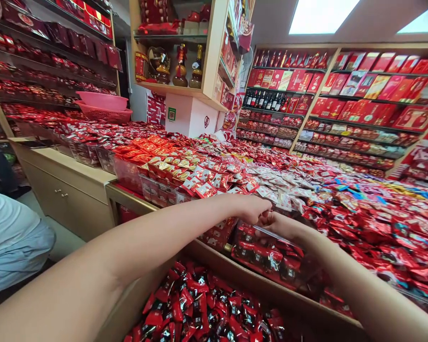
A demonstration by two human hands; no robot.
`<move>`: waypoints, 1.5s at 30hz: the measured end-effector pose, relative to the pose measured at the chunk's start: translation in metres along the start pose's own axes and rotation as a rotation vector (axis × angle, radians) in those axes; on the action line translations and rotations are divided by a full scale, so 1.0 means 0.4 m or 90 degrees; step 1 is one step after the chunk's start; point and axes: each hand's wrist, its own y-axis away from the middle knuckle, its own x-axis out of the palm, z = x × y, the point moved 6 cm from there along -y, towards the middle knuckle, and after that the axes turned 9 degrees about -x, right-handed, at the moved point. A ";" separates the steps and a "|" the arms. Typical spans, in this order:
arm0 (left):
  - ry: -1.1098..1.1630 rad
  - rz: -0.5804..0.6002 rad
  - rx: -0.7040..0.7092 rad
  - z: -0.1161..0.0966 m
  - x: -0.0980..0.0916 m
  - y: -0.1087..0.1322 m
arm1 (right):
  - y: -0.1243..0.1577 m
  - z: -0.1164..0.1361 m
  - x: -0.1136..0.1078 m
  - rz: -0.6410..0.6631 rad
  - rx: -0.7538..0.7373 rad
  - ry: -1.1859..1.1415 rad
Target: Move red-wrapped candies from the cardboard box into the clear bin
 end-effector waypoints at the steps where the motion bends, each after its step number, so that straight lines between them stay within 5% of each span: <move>1: -0.011 0.027 0.010 -0.007 0.004 -0.009 | 0.001 -0.004 0.004 0.005 0.000 -0.004; 9: -0.070 0.181 0.022 -0.035 0.046 -0.087 | 0.001 -0.011 0.012 0.030 -0.042 -0.063; 21: -0.063 0.092 0.016 0.005 0.015 -0.089 | 0.006 -0.018 -0.055 -0.103 -0.008 -0.074; 31: -0.104 0.161 0.029 -0.016 0.041 -0.087 | 0.020 -0.002 0.002 0.057 -0.008 -0.091; 45: -0.154 0.187 0.014 -0.022 0.049 -0.087 | 0.039 -0.002 0.022 0.079 0.072 -0.149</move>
